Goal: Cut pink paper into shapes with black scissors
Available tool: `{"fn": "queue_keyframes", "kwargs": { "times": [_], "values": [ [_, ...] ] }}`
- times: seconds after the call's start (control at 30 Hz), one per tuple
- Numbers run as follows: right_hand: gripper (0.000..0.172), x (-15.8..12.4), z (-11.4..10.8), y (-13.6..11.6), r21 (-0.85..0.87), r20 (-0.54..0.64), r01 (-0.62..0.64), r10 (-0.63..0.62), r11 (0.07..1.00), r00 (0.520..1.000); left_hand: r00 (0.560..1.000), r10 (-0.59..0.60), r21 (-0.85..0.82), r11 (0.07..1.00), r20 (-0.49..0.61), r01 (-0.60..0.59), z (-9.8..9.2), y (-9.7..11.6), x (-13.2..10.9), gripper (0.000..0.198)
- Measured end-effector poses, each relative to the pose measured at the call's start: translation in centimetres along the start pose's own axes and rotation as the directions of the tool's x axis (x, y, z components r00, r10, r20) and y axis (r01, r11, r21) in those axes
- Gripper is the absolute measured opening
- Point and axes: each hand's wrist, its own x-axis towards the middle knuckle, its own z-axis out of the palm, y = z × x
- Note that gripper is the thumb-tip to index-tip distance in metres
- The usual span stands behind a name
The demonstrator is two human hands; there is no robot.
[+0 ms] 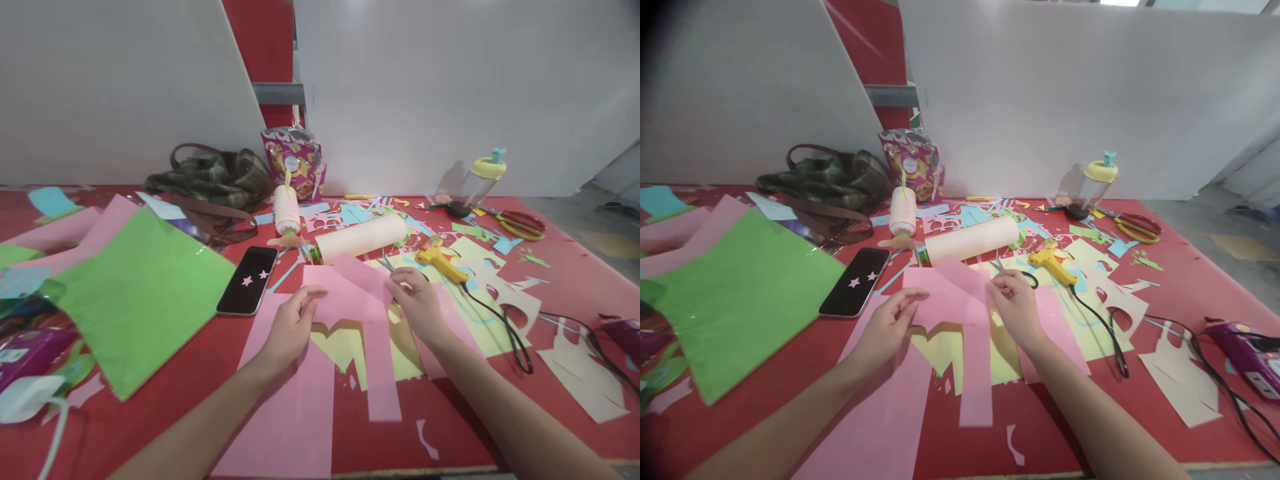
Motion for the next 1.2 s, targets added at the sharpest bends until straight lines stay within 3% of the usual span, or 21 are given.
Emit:
{"fn": "queue_keyframes", "kwargs": {
  "times": [0.13, 0.33, 0.43, 0.6, 0.9, 1.07, 1.2],
  "values": [
    [0.017, 0.0, -0.3, -0.1, 0.07, -0.001, -0.092, 0.092, 0.993, 0.996, 0.983, 0.066, 0.099, 0.994, -0.171, -0.049, -0.2, 0.3, 0.1, 0.03],
    [0.012, -0.1, 0.1, 0.2, 0.09, 0.183, -0.273, 0.254, 0.958, 0.95, 0.961, 0.116, 0.213, 0.975, -0.25, -0.062, -0.2, 0.1, 0.4, 0.035],
    [0.008, -0.1, 0.3, 0.4, 0.022, 0.23, -0.317, 0.304, 0.948, 0.924, 0.943, 0.161, 0.261, 0.962, -0.291, -0.084, -0.3, -0.3, 0.7, 0.037],
    [0.011, 0.1, 0.0, 0.2, -0.24, 0.301, -0.218, 0.286, 0.946, 0.91, 0.932, 0.187, 0.301, 0.949, -0.31, -0.09, -0.5, -0.7, 0.9, 0.037],
    [0.008, 0.1, -0.3, 0.0, -0.349, 0.343, -0.106, 0.232, 0.931, 0.91, 0.928, 0.212, 0.348, 0.932, -0.307, -0.098, -0.4, -1.2, 1.2, 0.037],
    [0.031, -0.3, 0.1, 0.5, -0.451, 0.363, 0.04, 0.142, 0.892, 0.921, 0.923, 0.224, 0.351, 0.93, -0.312, -0.107, -0.3, -1.1, 1.1, 0.037],
    [0.03, -0.7, 0.4, 0.6, -0.536, 0.401, 0.122, 0.125, 0.835, 0.908, 0.925, 0.231, 0.356, 0.927, -0.302, -0.115, -0.3, -1.0, 1.1, 0.037]
  ]
}}
